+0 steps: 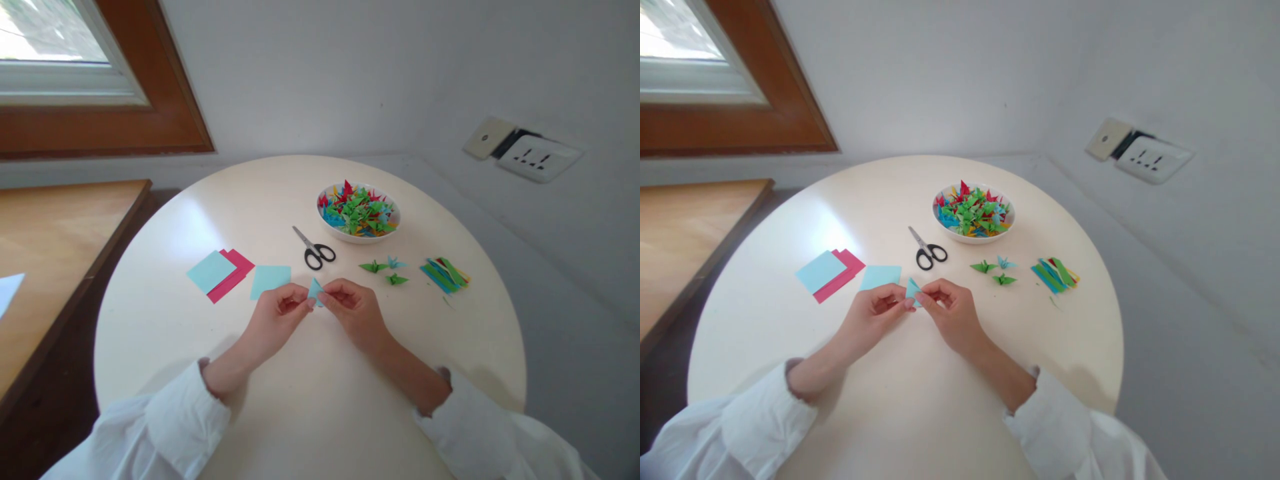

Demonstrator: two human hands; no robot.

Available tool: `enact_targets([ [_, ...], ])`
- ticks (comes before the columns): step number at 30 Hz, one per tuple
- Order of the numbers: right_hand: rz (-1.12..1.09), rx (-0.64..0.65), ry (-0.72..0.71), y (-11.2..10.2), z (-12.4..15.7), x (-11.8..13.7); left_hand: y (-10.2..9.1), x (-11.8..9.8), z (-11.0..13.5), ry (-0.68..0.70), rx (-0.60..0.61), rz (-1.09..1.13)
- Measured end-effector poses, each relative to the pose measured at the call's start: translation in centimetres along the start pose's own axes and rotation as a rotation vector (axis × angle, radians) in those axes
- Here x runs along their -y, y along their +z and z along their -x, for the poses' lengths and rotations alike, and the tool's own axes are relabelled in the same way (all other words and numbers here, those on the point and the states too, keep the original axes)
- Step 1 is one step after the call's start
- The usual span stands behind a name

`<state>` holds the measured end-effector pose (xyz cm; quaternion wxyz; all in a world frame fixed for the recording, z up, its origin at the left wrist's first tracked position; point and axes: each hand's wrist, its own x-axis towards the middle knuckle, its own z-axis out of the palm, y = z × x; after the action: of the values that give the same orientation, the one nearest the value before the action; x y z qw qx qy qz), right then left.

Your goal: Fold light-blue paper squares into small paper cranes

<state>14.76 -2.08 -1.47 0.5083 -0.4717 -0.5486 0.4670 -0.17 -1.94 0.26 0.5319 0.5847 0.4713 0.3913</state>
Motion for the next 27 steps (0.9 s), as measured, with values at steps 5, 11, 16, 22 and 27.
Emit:
enact_targets([
  [5,-0.007,0.024,0.002,0.05,0.05,0.11,-0.06,-0.09,0.01,0.008,-0.002,-0.025],
  [11,0.002,0.012,-0.017,0.08,0.15,0.27,0.01,0.13,0.13,0.028,0.014,-0.071],
  [16,0.045,0.007,-0.028,0.04,0.16,0.41,0.07,0.10,0.20,0.036,0.000,-0.094],
  [22,0.053,0.018,-0.017,-0.06,0.17,0.20,-0.13,-0.13,0.06,0.002,-0.048,-0.031],
  [27,0.015,0.017,-0.005,-0.08,0.11,0.04,-0.12,-0.05,0.03,0.042,-0.022,-0.028],
])
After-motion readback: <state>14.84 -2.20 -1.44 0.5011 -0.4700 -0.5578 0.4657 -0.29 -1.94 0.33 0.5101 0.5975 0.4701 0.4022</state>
